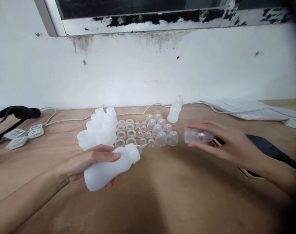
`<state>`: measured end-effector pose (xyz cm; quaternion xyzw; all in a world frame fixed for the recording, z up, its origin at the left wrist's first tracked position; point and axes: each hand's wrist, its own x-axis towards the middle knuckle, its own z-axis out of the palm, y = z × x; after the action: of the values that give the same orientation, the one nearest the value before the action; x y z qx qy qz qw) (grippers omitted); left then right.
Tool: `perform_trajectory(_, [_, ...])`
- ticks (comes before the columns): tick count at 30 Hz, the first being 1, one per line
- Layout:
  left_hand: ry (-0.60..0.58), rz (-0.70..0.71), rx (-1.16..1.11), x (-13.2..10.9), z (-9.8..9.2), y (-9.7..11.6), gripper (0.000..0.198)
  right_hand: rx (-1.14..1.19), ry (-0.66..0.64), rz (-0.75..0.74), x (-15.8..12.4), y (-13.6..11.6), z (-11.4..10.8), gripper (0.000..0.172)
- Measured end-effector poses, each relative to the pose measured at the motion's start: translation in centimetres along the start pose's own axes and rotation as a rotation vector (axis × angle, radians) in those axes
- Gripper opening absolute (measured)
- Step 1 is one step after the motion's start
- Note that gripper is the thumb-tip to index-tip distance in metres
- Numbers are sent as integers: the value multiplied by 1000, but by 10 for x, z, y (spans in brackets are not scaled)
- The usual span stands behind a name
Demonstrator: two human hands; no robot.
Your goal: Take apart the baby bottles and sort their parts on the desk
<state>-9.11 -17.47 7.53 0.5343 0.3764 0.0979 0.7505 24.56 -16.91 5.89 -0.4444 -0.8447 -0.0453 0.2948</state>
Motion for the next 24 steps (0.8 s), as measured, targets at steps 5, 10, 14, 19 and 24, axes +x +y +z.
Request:
perform_trajectory(5, [76, 18, 128, 4, -1, -6, 39, -96, -546, 347, -10, 23, 26, 39])
perform_trajectory(10, [132, 69, 205, 16, 5, -7, 39, -120, -437, 402, -6, 24, 50, 51])
perform_trajectory(14, [205, 109, 372, 24, 6, -9, 45, -322, -182, 368, 1, 2, 47, 58])
perform_trajectory(19, [510, 327, 938, 33, 14, -16, 51, 350, -285, 261, 25, -46, 37, 44])
perform_trajectory(24, [595, 555, 1382, 45, 19, -14, 45, 938, -820, 308, 51, -55, 46, 38])
